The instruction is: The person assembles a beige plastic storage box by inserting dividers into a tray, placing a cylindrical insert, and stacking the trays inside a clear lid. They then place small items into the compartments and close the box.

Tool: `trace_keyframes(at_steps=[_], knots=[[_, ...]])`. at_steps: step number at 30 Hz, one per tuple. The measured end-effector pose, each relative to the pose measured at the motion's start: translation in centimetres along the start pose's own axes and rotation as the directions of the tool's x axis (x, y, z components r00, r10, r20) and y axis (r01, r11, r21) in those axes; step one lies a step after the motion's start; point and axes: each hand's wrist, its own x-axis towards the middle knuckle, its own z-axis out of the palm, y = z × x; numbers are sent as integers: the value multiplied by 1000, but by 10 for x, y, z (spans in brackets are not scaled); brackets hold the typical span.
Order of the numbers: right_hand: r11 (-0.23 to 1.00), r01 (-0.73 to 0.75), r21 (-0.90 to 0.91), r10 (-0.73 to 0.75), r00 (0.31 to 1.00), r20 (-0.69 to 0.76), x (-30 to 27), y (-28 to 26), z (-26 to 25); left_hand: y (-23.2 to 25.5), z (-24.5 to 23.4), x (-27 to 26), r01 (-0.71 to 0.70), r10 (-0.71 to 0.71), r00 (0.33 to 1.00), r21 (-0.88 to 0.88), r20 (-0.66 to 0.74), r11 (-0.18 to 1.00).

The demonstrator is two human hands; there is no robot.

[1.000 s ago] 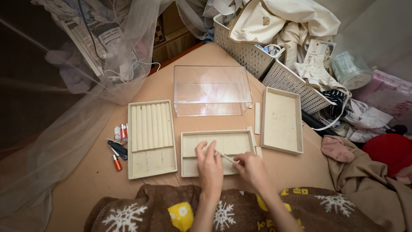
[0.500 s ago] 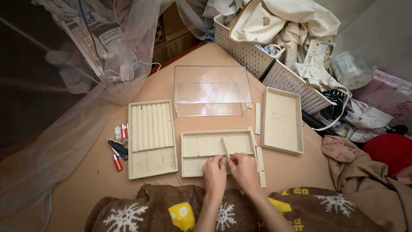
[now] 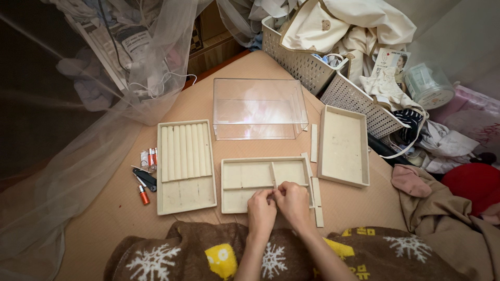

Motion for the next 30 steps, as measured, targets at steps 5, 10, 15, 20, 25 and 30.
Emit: trace_keyframes(at_steps=[5,10,15,20,25,30], knots=[[983,175,-54,-174,984,26,17,12,-18,-1,0,4,73,-74,997,-41,-28,996],[891,451,-48,-430,873,228,71,24,-53,-1,2,2,77,-121,958,-173,-261,982],[689,724,-27,-702,675,227,88,11,-50,0,-4,-1,34,-81,970,-204,-229,978],[608,792,56,-774,575,266,82,6,-32,9,-4,-6,1,-3,998,-42,-60,999],[653,756,43,-730,613,301,81,4,-29,18,-5,-7,17,-17,1000,58,-10,998],[627,778,32,-740,582,335,81,-6,-31,26,-6,-7,28,-29,1000,150,5,988]])
